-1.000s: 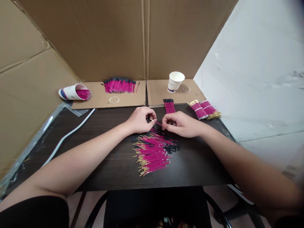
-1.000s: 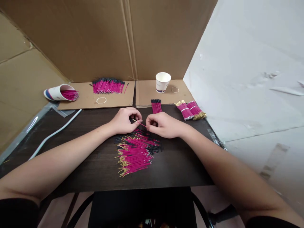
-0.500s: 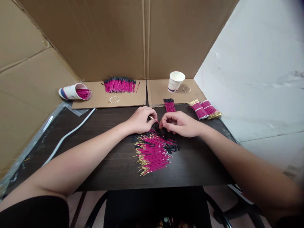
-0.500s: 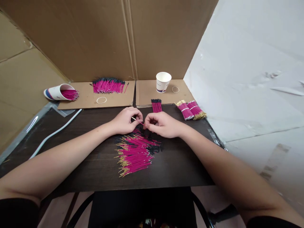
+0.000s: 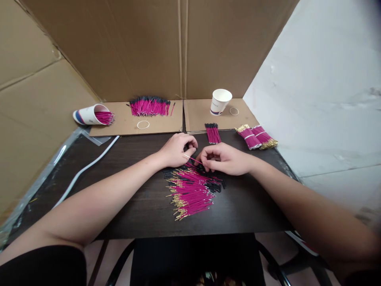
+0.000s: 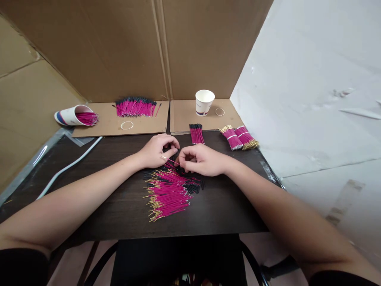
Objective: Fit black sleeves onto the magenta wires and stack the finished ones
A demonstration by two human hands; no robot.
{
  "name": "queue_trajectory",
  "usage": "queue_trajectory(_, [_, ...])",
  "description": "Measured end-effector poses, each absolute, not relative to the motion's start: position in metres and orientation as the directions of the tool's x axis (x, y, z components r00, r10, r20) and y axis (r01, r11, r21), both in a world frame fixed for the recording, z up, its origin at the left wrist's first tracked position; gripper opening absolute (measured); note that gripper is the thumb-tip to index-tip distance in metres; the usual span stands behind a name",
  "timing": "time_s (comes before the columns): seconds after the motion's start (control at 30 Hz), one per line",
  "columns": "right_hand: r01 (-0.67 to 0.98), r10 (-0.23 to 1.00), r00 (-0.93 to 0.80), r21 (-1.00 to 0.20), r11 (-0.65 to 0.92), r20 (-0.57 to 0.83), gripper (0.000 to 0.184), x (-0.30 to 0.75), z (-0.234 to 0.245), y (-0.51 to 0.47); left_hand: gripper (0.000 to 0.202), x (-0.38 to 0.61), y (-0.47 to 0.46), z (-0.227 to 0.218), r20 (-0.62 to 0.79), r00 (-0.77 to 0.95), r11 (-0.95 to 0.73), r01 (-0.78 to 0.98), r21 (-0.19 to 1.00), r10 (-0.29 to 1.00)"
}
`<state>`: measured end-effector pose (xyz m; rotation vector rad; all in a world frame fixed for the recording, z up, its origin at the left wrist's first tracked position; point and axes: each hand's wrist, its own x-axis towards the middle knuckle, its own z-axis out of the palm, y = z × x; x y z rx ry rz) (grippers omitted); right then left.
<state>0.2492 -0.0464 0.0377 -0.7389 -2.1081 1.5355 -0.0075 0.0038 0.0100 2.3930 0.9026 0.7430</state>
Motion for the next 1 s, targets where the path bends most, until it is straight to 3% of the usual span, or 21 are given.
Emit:
queue_trajectory(0.13, [0.169, 0.713, -0.697, -0.948, 0.271, 0.079, 0.015, 0.249, 0.034, -0.044, 0.018, -0.01, 0.004, 0.009, 0.344, 0.611, -0.662, 0.426, 0.616, 0.713])
queue_trajectory(0.33, [0.206, 0.791, -0.603, -0.94, 0.273, 0.097, 0.015, 0.252, 0.03, -0.04, 0.016, -0.009, 0.002, 0.008, 0.388, 0.601, -0.698, 0.452, 0.555, 0.698])
queue_trajectory(0.67, [0.021, 0.868, -0.48, -0.987, 0.157, 0.128, 0.04, 0.253, 0.03, -0.035, 0.008, -0.007, 0.001, 0.005, 0.437, 0.608, -0.73, 0.396, 0.557, 0.663])
queue_trajectory(1.0, [0.272, 0.936, -0.337, -0.941, 0.199, 0.101, 0.026, 0.256, 0.019, -0.025, 0.007, -0.007, 0.002, 0.007, 0.445, 0.623, -0.735, 0.338, 0.588, 0.643])
